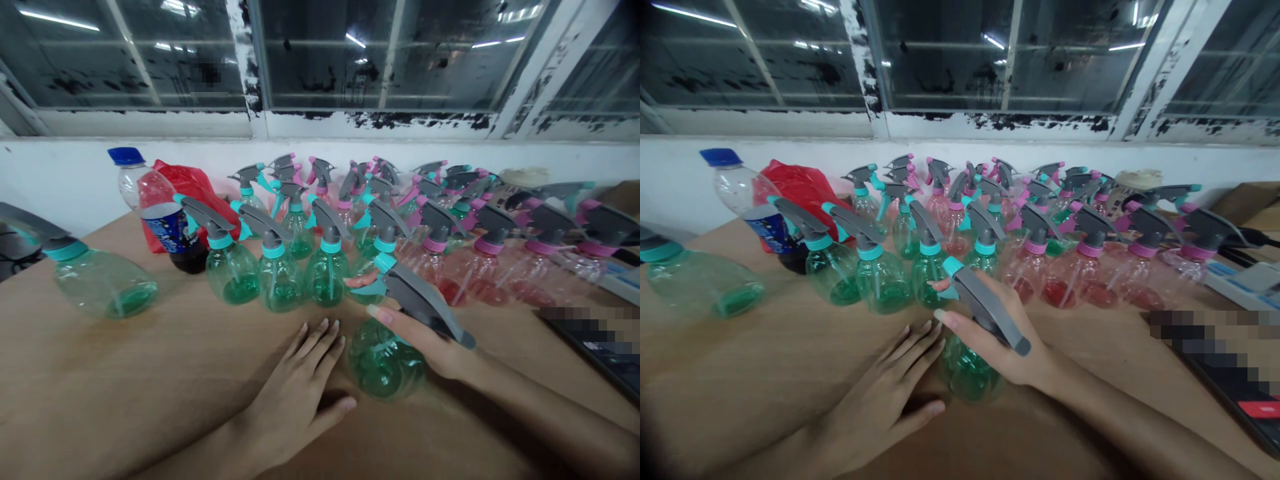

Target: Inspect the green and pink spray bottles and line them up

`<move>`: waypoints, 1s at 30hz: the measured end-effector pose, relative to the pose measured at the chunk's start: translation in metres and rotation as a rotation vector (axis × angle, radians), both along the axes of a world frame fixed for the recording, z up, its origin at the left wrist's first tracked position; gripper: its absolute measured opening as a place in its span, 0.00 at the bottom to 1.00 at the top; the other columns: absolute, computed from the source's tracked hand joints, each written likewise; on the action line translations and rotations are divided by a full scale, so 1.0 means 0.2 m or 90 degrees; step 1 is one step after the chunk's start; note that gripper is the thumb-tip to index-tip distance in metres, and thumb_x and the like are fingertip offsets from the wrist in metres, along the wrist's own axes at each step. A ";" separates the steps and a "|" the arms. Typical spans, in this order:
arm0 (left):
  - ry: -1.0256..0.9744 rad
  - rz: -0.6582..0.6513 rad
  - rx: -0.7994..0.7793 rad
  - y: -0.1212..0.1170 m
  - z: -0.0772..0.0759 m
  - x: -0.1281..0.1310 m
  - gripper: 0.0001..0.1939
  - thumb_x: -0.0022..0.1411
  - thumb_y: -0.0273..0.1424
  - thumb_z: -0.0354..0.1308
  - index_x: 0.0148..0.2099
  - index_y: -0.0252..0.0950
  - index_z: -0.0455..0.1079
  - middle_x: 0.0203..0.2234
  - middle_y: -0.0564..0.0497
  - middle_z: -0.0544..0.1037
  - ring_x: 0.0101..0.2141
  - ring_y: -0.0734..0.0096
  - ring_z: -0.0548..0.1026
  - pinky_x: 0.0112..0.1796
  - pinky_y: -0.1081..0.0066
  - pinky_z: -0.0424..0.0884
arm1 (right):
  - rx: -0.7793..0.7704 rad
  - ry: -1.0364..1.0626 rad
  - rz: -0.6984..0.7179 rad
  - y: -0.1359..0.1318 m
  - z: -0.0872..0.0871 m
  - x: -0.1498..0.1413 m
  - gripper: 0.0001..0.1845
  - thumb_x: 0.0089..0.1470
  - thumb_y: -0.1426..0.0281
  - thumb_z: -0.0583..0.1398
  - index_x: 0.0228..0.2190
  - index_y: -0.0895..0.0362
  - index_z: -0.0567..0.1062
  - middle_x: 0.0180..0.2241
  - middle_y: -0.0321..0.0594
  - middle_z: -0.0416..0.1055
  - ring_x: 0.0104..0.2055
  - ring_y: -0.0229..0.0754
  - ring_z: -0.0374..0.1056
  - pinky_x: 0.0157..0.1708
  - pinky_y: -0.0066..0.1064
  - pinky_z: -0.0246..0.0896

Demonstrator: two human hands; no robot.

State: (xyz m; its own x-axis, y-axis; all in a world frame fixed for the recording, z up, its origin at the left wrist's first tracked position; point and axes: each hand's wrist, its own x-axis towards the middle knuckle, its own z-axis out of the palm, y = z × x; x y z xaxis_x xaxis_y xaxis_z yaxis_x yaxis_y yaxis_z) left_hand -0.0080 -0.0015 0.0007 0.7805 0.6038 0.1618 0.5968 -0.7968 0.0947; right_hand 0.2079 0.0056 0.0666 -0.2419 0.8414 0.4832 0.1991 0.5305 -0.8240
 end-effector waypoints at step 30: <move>0.005 -0.002 -0.005 0.00 0.00 0.00 0.33 0.68 0.48 0.48 0.65 0.31 0.53 0.63 0.42 0.53 0.63 0.57 0.50 0.59 0.53 0.53 | 0.023 0.004 -0.026 -0.02 -0.01 -0.01 0.16 0.53 0.68 0.60 0.46 0.49 0.72 0.47 0.40 0.74 0.52 0.46 0.68 0.54 0.42 0.61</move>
